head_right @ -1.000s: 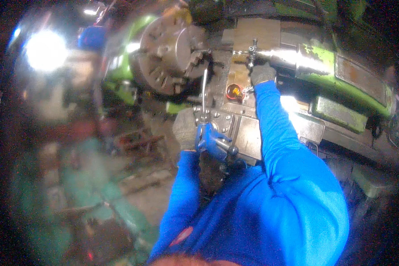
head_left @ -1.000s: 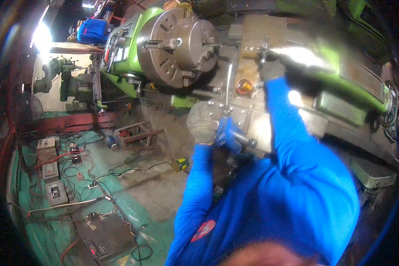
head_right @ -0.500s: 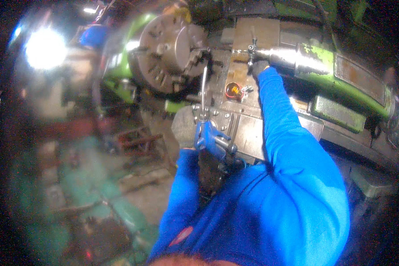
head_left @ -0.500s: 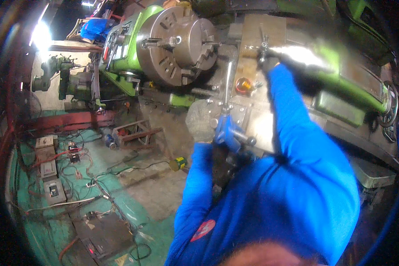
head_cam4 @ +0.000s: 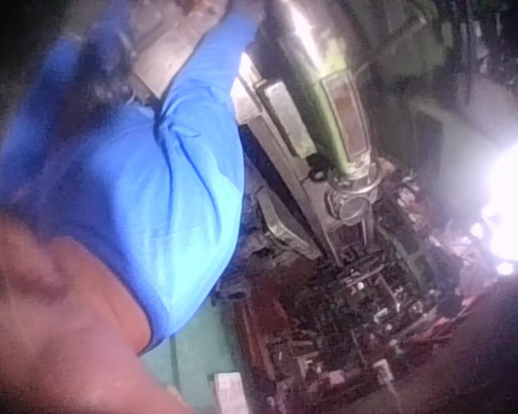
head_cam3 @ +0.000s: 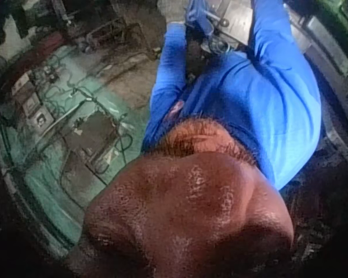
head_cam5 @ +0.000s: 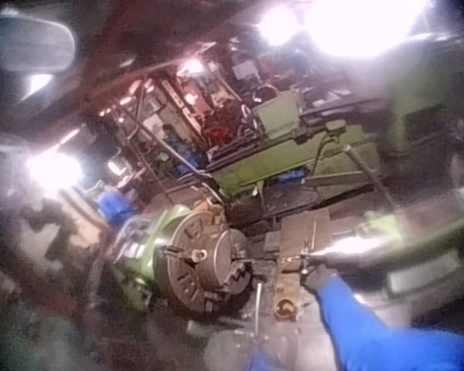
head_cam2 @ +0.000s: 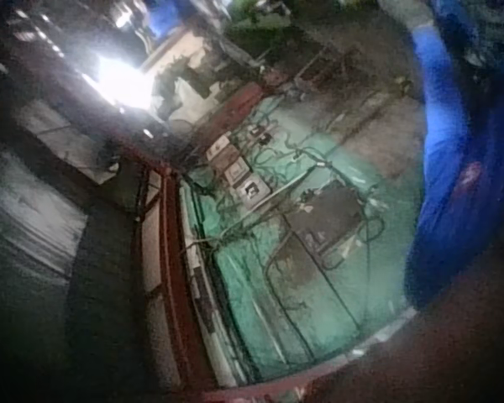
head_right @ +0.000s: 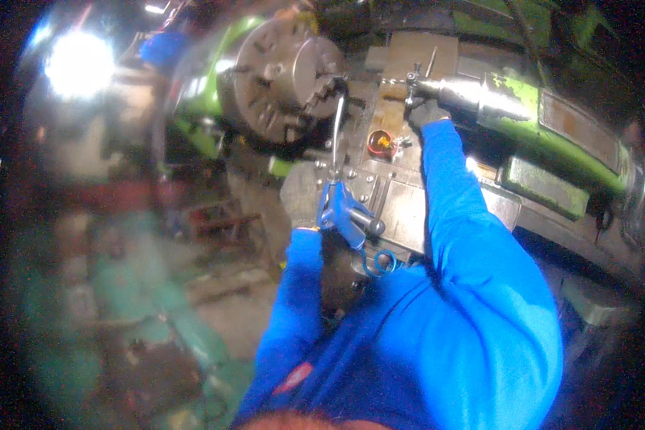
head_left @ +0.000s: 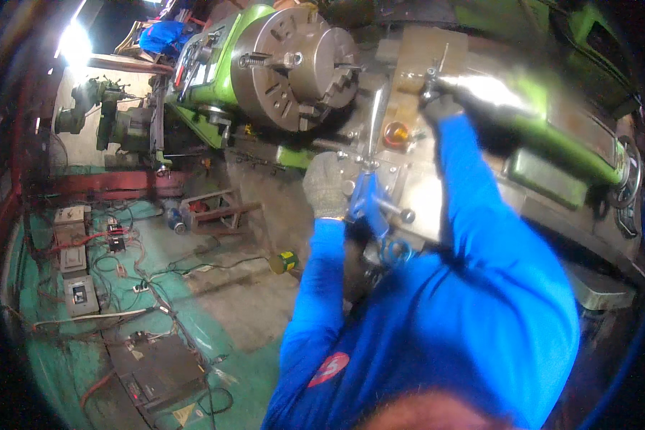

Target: The person operates a large green industrial lathe, using a pneumatic tool to work on a metal component held in the chuck. They frequently adjust the tool's position and the machine's controls while wearing blue gloves.

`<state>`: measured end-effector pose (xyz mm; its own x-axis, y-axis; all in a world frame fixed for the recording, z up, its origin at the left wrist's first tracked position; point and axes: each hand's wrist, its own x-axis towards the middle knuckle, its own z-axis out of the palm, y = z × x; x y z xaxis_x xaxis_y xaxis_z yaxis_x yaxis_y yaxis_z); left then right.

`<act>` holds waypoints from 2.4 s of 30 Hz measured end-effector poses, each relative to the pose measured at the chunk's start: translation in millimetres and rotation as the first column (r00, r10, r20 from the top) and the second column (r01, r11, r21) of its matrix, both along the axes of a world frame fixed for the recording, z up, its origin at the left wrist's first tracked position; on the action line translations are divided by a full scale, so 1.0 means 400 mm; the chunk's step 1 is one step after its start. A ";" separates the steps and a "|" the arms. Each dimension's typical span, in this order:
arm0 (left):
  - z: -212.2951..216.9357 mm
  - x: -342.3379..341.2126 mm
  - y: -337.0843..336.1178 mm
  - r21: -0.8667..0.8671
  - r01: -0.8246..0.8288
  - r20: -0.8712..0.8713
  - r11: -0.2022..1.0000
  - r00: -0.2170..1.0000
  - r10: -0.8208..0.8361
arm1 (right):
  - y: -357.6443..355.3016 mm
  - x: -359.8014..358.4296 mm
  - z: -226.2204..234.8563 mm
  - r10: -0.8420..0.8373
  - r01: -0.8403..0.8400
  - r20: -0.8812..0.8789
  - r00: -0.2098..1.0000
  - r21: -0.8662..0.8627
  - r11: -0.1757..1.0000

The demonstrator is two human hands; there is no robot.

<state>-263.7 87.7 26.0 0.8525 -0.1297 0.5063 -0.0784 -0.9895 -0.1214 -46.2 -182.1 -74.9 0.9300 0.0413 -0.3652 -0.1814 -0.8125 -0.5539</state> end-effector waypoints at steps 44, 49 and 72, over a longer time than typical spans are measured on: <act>0.038 0.001 -0.020 -0.101 -0.085 -0.181 0.991 0.981 0.066 | 0.021 -0.078 0.054 -0.092 0.070 0.190 0.977 0.119 0.990; 0.045 0.007 -0.022 -0.080 -0.081 -0.153 0.993 0.986 0.068 | 0.037 -0.045 -0.005 -0.147 0.133 0.227 0.963 0.075 0.988; 0.034 0.005 -0.016 -0.048 -0.029 -0.065 0.998 0.998 0.026 | 0.063 -0.049 -0.033 -0.159 0.137 0.274 0.949 0.096 0.986</act>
<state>-261.6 81.4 39.4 0.8865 -0.0821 0.4553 -0.0574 -0.9960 -0.0680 -65.8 -157.0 -88.0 0.9920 -0.0872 -0.0908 -0.1255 -0.7425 -0.6580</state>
